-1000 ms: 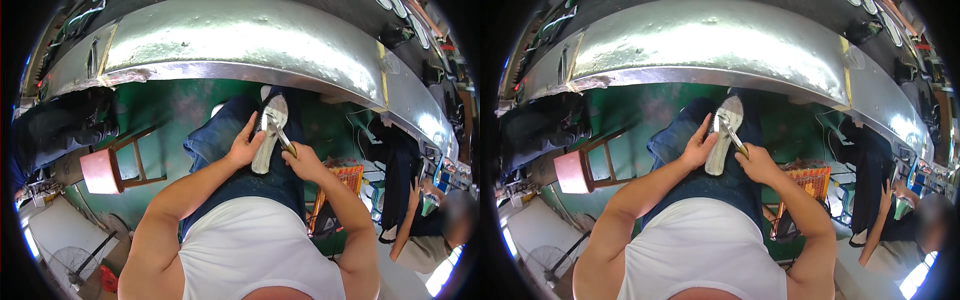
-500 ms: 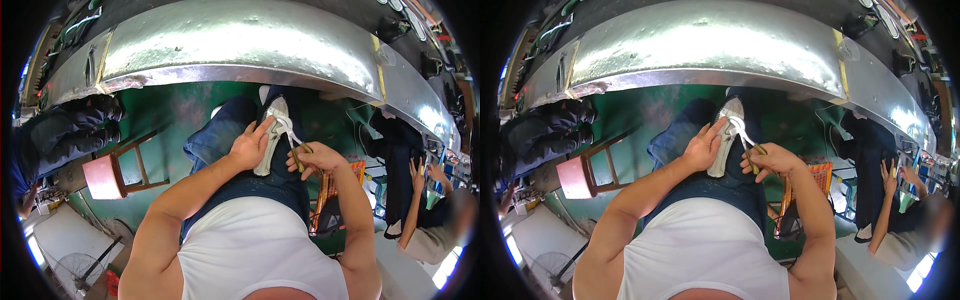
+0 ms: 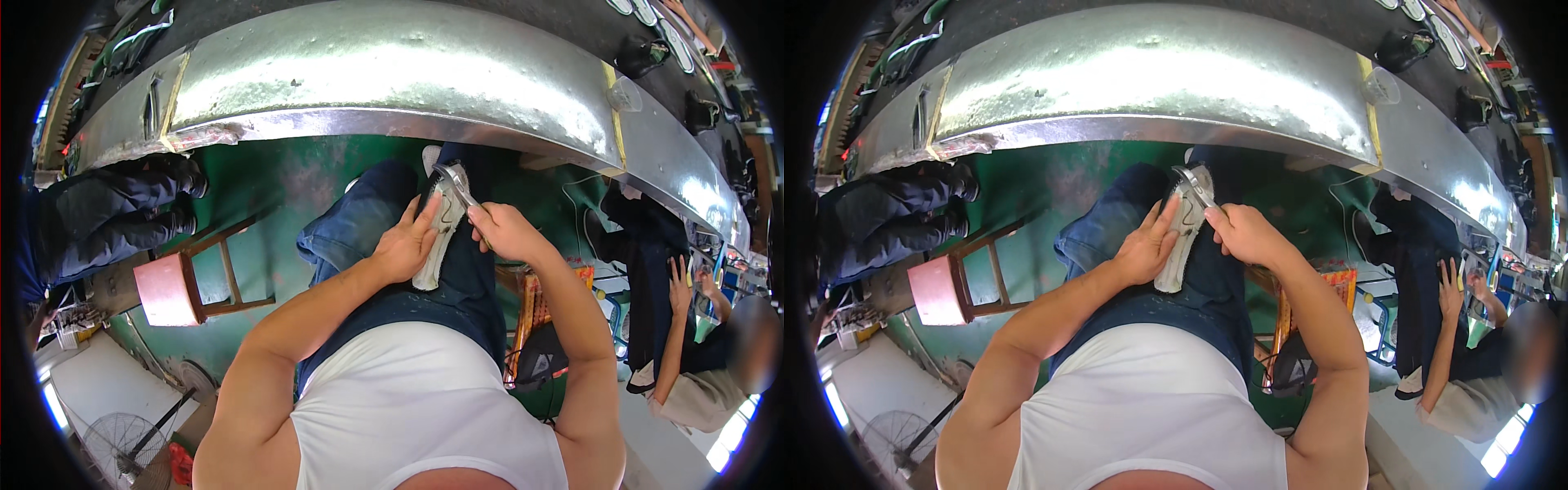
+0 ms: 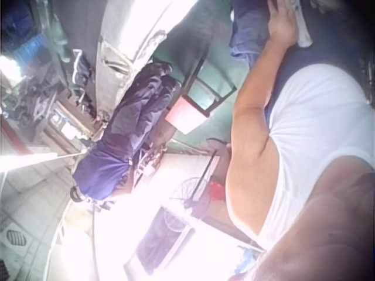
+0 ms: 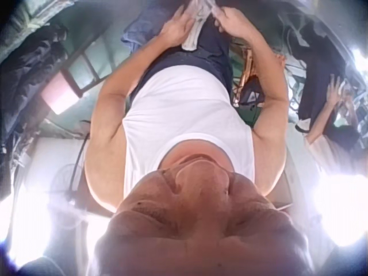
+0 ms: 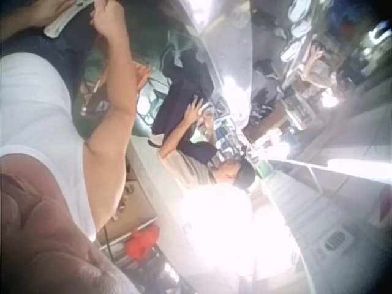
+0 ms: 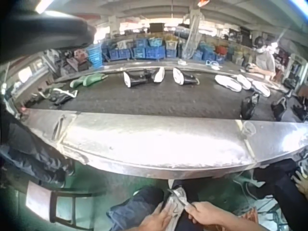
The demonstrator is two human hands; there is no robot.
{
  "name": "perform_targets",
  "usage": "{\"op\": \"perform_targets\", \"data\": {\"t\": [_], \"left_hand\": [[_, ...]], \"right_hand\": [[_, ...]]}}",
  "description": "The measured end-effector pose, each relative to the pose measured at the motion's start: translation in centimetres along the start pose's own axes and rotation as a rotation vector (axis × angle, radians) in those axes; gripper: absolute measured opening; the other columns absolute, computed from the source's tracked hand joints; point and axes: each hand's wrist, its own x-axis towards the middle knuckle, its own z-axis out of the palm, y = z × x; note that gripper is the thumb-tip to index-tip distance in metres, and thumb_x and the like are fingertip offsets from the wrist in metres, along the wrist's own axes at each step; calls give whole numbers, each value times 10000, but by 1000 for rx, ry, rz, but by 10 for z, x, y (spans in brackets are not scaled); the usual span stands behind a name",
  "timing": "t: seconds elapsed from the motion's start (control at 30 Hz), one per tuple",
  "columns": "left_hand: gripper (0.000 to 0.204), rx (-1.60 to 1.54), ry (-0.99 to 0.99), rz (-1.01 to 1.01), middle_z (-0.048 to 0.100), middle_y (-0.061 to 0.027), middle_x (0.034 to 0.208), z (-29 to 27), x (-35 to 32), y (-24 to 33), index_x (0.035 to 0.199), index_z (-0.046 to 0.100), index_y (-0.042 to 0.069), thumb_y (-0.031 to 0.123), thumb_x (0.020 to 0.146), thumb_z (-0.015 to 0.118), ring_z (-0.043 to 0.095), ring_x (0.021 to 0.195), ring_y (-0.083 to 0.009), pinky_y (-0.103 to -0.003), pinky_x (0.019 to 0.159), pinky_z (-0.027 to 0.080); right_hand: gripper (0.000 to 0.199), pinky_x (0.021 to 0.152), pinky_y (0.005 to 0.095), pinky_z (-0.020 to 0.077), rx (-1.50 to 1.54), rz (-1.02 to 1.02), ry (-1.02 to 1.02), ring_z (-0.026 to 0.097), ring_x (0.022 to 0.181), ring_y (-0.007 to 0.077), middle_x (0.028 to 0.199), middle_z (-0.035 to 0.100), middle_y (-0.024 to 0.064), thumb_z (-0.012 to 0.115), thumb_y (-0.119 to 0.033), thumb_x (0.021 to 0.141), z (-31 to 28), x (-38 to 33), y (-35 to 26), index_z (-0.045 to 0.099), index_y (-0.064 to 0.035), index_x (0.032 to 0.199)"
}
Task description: Manually lasting a shoe upper onto a form using a set of pliers to pull and secure the material.
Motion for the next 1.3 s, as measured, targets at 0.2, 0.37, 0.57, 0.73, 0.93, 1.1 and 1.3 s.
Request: {"op": "perform_targets", "data": {"t": [0.2, 0.37, 0.57, 0.73, 0.93, 1.1, 1.3], "left_hand": [[842, -263, 0, -320, 291, -361, 1508, 7, 2, -1, 1525, 75, -77, 324, 970, 565, 393, 1364, -468, -411, 1127, 347], [1053, -517, -261, -31, 229, -291, 1567, -4, -2, -20, 1540, -124, -20, 185, 896, 684, 314, 1445, -337, -354, 1177, 263], [1173, -545, -350, -154, 261, -249, 1554, -20, -11, -8, 1532, -225, 74, 141, 852, 728, 282, 1453, -299, -346, 1189, 212], [902, -354, -195, -79, 445, -262, 1423, -18, 33, -19, 1519, 132, -64, 240, 896, 708, 442, 1351, -294, -355, 1136, 325], [548, -870, -111, -368, 681, -151, 1095, -35, 58, 7, 1252, 570, -86, 388, 981, 605, 654, 1022, -203, -325, 878, 506], [454, -1461, 42, -95, 655, -121, 1190, -89, -12, 26, 1321, 535, 3, 235, 952, 662, 645, 1083, -222, -375, 959, 513], [529, -1409, -67, -118, 665, -129, 1196, -98, -45, -29, 1275, 559, 13, 284, 872, 769, 643, 1105, -249, -410, 993, 497]], "right_hand": [[427, 744, 513, 489, -329, -238, 103, 619, 842, 485, 819, 646, 272, 453, -379, 1023, 35, -20, 24, 580, 21, 947], [414, 750, 515, 495, -367, -208, 146, 635, 855, 460, 886, 661, 252, 477, -382, 1012, 50, -40, 30, 581, 16, 964], [386, 757, 509, 501, -275, -266, 168, 636, 867, 455, 879, 667, 240, 501, -374, 1002, 56, -57, 27, 602, -1, 1007], [392, 694, 382, 520, 48, -18, 63, 676, 749, 284, 866, 672, 163, 485, -363, 1028, 60, -56, 64, 591, 13, 1060], [500, 632, 270, 496, 803, 73, 228, 626, 695, 137, 868, 635, 69, 401, -447, 1060, 62, -60, 85, 567, 22, 1102], [496, 558, 248, 459, 783, 120, 235, 625, 681, 136, 869, 638, 70, 403, -457, 1057, 67, -59, 86, 574, 5, 1110], [482, 606, 270, 484, 746, 130, 179, 619, 683, 146, 856, 628, 81, 413, -434, 1058, 70, -51, 88, 571, 20, 1100]]}}
